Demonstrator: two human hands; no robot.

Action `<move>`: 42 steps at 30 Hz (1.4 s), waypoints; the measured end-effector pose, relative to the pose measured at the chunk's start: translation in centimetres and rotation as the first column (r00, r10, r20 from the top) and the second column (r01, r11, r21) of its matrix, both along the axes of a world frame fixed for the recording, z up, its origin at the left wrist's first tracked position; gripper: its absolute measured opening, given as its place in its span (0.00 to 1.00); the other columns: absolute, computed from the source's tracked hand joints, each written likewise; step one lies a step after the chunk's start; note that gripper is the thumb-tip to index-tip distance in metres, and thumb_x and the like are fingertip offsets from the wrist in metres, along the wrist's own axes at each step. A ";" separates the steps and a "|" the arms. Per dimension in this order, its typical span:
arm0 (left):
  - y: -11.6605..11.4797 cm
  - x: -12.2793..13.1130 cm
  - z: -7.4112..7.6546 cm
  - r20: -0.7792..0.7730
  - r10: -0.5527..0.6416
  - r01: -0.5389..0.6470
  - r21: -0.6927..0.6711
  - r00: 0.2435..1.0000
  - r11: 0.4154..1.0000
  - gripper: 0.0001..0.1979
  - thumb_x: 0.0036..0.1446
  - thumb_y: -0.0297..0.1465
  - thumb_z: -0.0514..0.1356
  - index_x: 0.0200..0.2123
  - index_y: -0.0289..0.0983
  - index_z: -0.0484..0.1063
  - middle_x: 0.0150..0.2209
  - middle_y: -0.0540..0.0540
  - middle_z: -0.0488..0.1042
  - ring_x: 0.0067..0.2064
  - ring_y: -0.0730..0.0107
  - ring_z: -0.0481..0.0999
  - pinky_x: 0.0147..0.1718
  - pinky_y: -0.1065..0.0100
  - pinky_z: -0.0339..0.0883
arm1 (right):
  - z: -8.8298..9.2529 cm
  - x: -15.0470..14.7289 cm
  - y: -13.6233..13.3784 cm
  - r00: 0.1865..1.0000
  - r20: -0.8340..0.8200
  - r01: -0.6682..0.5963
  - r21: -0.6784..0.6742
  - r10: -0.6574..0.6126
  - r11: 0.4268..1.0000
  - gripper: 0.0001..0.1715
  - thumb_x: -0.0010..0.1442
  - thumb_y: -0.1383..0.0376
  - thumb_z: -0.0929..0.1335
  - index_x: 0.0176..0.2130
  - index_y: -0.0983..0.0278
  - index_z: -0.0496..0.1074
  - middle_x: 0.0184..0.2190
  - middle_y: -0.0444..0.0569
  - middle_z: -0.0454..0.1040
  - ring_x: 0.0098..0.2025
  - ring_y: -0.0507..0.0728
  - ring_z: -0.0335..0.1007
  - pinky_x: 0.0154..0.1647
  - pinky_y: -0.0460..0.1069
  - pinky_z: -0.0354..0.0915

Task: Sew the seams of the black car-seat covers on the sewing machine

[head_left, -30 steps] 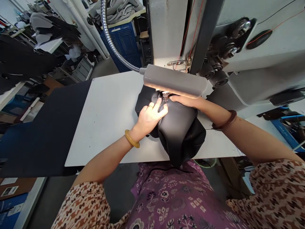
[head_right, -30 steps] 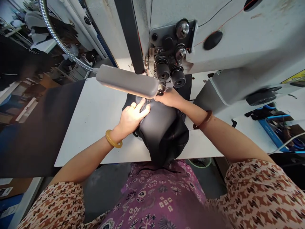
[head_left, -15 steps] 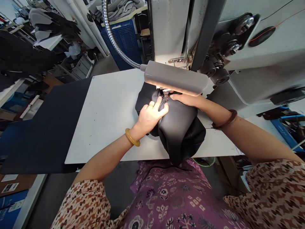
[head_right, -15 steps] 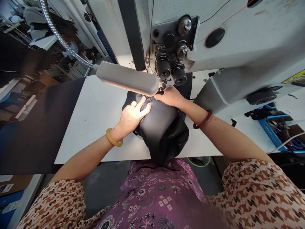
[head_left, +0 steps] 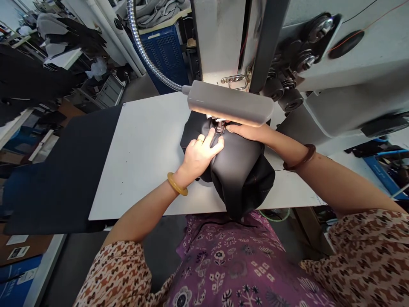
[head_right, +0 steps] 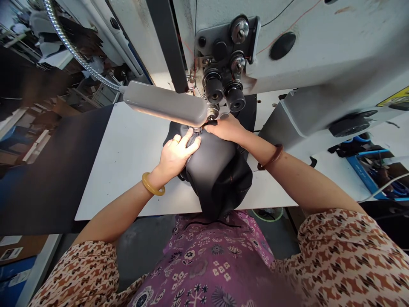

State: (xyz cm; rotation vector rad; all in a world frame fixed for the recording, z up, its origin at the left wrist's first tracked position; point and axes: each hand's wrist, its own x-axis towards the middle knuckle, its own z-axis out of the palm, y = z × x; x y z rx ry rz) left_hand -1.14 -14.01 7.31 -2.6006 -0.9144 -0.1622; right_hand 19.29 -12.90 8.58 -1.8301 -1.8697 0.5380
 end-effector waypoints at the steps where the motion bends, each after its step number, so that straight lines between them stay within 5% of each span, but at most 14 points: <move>1: 0.0 0.1 -0.1 0.000 0.004 -0.004 0.012 1.000 1.000 0.26 0.58 0.17 0.47 0.55 0.45 0.67 0.60 0.40 0.65 0.42 0.60 0.74 0.30 0.65 0.66 | 0.0 0.0 0.0 1.000 0.000 0.004 0.004 -0.004 1.000 0.28 0.58 0.62 0.65 0.57 0.65 0.67 0.59 0.52 0.66 0.61 0.64 0.61 0.62 0.56 0.57; 7: 0.1 0.0 -0.3 0.014 0.015 -0.015 -0.016 1.000 1.000 0.26 0.60 0.18 0.47 0.56 0.45 0.66 0.61 0.40 0.64 0.42 0.61 0.73 0.32 0.64 0.67 | 0.6 -0.1 -0.7 0.994 0.110 0.004 0.048 -0.009 0.999 0.24 0.59 0.59 0.63 0.53 0.63 0.70 0.53 0.52 0.71 0.56 0.65 0.65 0.57 0.58 0.61; 12: 0.0 -1.5 0.8 0.144 -0.076 0.091 -0.102 0.987 0.991 0.22 0.56 0.20 0.50 0.51 0.40 0.72 0.56 0.43 0.71 0.44 0.59 0.73 0.36 0.61 0.70 | 0.7 -2.3 -5.7 0.926 0.368 0.016 0.180 -0.083 0.983 0.18 0.60 0.60 0.62 0.44 0.69 0.71 0.40 0.61 0.74 0.45 0.69 0.69 0.49 0.62 0.63; 17: -1.1 1.1 1.5 0.338 -0.179 0.250 -0.181 0.924 0.951 0.17 0.58 0.22 0.49 0.43 0.32 0.75 0.49 0.43 0.75 0.50 0.62 0.73 0.52 0.61 0.67 | -3.2 -5.8 -10.6 0.934 0.356 -0.124 0.318 0.003 0.940 0.26 0.65 0.70 0.50 0.45 0.70 0.72 0.51 0.63 0.71 0.59 0.65 0.61 0.52 0.59 0.63; 20: -1.9 4.2 1.7 0.322 -0.070 0.166 -0.282 0.944 0.945 0.14 0.61 0.25 0.49 0.43 0.29 0.72 0.48 0.37 0.74 0.49 0.60 0.73 0.51 0.62 0.67 | -5.3 -4.6 -12.5 0.951 0.291 -0.233 0.468 0.100 0.853 0.24 0.64 0.71 0.53 0.50 0.67 0.70 0.51 0.58 0.72 0.60 0.60 0.62 0.55 0.57 0.63; 22: -2.3 5.9 1.9 0.360 0.046 0.073 -0.310 0.932 0.948 0.12 0.63 0.29 0.49 0.39 0.30 0.72 0.43 0.37 0.74 0.45 0.60 0.75 0.47 0.62 0.68 | -6.3 -1.7 -13.8 0.970 0.227 -0.193 0.532 0.081 0.825 0.20 0.63 0.69 0.56 0.48 0.64 0.71 0.49 0.55 0.74 0.56 0.59 0.66 0.56 0.57 0.63; 24: -2.3 7.0 2.4 0.413 0.131 0.038 -0.377 0.901 0.926 0.12 0.64 0.32 0.51 0.34 0.33 0.71 0.37 0.40 0.74 0.40 0.61 0.75 0.42 0.63 0.69 | -7.4 2.4 -15.4 0.980 0.180 -0.007 0.464 -0.086 0.886 0.18 0.63 0.67 0.57 0.45 0.63 0.72 0.47 0.55 0.75 0.53 0.60 0.67 0.54 0.58 0.63; 26: -2.1 7.7 2.9 0.451 0.197 0.056 -0.488 0.870 0.871 0.11 0.63 0.32 0.52 0.31 0.35 0.69 0.30 0.44 0.72 0.35 0.64 0.74 0.38 0.65 0.68 | -9.0 6.6 -16.9 0.925 0.281 0.204 0.205 -0.257 0.957 0.19 0.63 0.66 0.56 0.47 0.66 0.70 0.48 0.57 0.73 0.52 0.61 0.67 0.53 0.57 0.63; 28: -1.8 7.9 3.3 0.460 0.265 0.056 -0.573 0.848 0.818 0.11 0.62 0.33 0.53 0.29 0.36 0.68 0.27 0.47 0.70 0.33 0.65 0.73 0.36 0.65 0.67 | -10.8 10.0 -18.2 0.846 0.461 0.349 -0.101 -0.267 0.932 0.22 0.61 0.66 0.59 0.53 0.68 0.66 0.55 0.59 0.68 0.57 0.66 0.61 0.56 0.60 0.59; 31: -1.6 7.5 3.5 0.418 0.336 -0.014 -0.610 0.844 0.792 0.12 0.59 0.37 0.58 0.27 0.36 0.69 0.27 0.47 0.71 0.33 0.63 0.73 0.35 0.64 0.66 | -13.0 12.8 -19.2 0.821 0.538 0.374 -0.254 -0.190 0.892 0.23 0.62 0.63 0.59 0.54 0.69 0.67 0.53 0.61 0.69 0.55 0.70 0.62 0.55 0.63 0.58; 34: -2.2 6.7 2.7 0.379 0.342 -0.097 -0.536 0.860 0.838 0.10 0.58 0.37 0.58 0.33 0.36 0.72 0.33 0.45 0.75 0.37 0.61 0.75 0.36 0.65 0.66 | -13.9 13.6 -19.2 0.824 0.547 0.335 -0.261 -0.147 0.905 0.25 0.66 0.63 0.53 0.52 0.70 0.68 0.51 0.66 0.70 0.55 0.70 0.62 0.52 0.61 0.60; 38: -3.2 5.5 0.6 0.337 0.190 -0.061 -0.358 0.922 0.932 0.13 0.63 0.30 0.51 0.41 0.37 0.75 0.42 0.42 0.76 0.36 0.63 0.76 0.32 0.66 0.64 | -11.7 14.3 -17.9 0.851 0.514 0.323 -0.351 -0.107 0.879 0.21 0.64 0.64 0.52 0.42 0.67 0.69 0.43 0.67 0.73 0.43 0.69 0.70 0.39 0.60 0.63; 42: -3.0 4.3 -1.3 0.368 -0.059 0.152 -0.230 0.928 0.961 0.16 0.62 0.26 0.49 0.43 0.39 0.76 0.44 0.41 0.75 0.35 0.67 0.75 0.30 0.68 0.62 | -6.1 13.8 -15.0 0.953 0.296 0.192 -0.430 -0.063 0.882 0.17 0.64 0.59 0.53 0.34 0.62 0.64 0.26 0.50 0.72 0.24 0.55 0.66 0.32 0.52 0.62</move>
